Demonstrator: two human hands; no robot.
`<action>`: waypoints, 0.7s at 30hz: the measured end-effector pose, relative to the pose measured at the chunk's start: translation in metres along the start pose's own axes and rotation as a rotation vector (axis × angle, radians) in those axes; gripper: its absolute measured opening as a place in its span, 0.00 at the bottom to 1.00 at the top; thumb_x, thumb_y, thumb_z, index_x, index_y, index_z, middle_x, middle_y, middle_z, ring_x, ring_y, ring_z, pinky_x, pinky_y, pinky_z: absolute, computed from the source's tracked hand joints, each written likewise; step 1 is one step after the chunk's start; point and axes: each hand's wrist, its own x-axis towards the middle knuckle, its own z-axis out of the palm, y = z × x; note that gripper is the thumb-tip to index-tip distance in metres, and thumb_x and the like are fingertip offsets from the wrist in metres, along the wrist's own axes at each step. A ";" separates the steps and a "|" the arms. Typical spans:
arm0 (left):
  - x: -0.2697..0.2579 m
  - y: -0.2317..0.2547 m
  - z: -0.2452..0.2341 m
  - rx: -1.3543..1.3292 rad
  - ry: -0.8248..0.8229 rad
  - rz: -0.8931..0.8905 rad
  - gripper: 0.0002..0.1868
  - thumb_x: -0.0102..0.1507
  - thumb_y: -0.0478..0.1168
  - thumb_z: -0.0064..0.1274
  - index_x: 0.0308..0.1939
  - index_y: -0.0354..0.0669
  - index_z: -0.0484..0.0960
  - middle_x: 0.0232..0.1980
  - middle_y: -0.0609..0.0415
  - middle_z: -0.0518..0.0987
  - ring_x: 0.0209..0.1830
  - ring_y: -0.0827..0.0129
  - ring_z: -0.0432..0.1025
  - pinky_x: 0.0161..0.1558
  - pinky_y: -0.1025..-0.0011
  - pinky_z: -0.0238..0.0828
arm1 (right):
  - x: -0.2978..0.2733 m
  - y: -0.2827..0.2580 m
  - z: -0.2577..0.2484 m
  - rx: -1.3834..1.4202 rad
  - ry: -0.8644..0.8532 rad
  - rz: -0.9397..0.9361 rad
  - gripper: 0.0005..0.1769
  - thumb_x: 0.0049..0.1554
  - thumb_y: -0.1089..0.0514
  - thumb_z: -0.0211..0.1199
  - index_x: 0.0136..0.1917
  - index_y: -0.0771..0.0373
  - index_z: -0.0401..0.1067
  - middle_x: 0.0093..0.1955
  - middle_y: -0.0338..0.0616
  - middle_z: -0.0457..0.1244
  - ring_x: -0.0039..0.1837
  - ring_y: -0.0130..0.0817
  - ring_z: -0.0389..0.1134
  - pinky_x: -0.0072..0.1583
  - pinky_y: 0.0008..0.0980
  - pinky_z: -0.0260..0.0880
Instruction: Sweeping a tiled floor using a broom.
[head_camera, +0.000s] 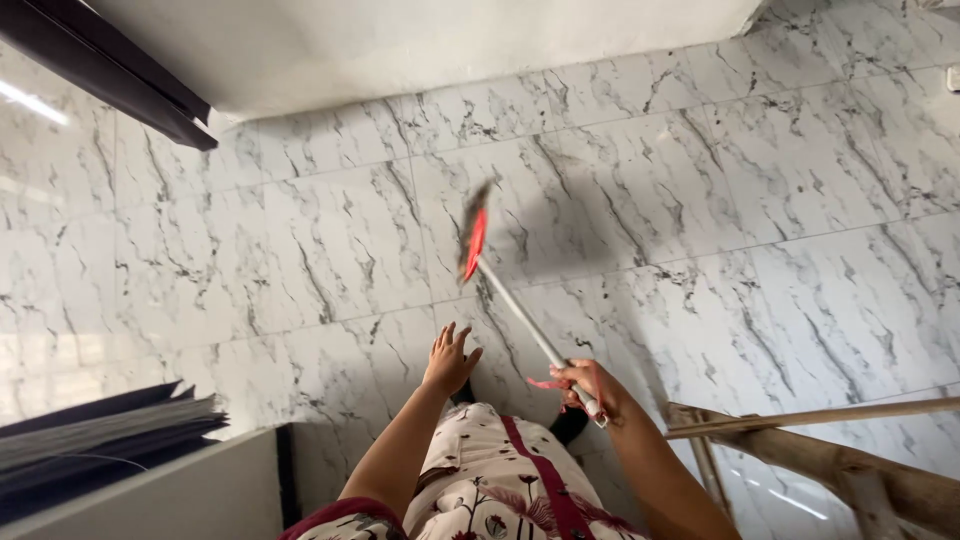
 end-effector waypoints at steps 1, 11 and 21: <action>0.006 -0.010 -0.009 0.006 -0.001 0.001 0.36 0.67 0.62 0.47 0.75 0.53 0.62 0.82 0.42 0.50 0.83 0.49 0.42 0.78 0.52 0.39 | 0.010 0.004 0.009 0.005 -0.002 -0.002 0.11 0.59 0.62 0.64 0.51 0.71 0.69 0.33 0.37 0.56 0.29 0.23 0.59 0.28 0.27 0.56; 0.019 -0.093 -0.083 -0.041 0.101 0.021 0.35 0.67 0.58 0.50 0.75 0.51 0.63 0.82 0.40 0.52 0.82 0.47 0.44 0.77 0.51 0.41 | 0.104 0.017 -0.090 -0.128 0.339 0.175 0.12 0.57 0.58 0.66 0.41 0.70 0.69 0.32 0.48 0.60 0.26 0.33 0.58 0.26 0.36 0.57; -0.021 -0.131 -0.089 -0.146 0.248 -0.076 0.33 0.66 0.55 0.53 0.72 0.50 0.67 0.79 0.40 0.56 0.80 0.45 0.50 0.75 0.51 0.48 | 0.155 -0.038 0.058 0.048 0.392 0.011 0.15 0.63 0.57 0.50 0.35 0.65 0.62 0.25 0.46 0.55 0.21 0.34 0.54 0.26 0.39 0.61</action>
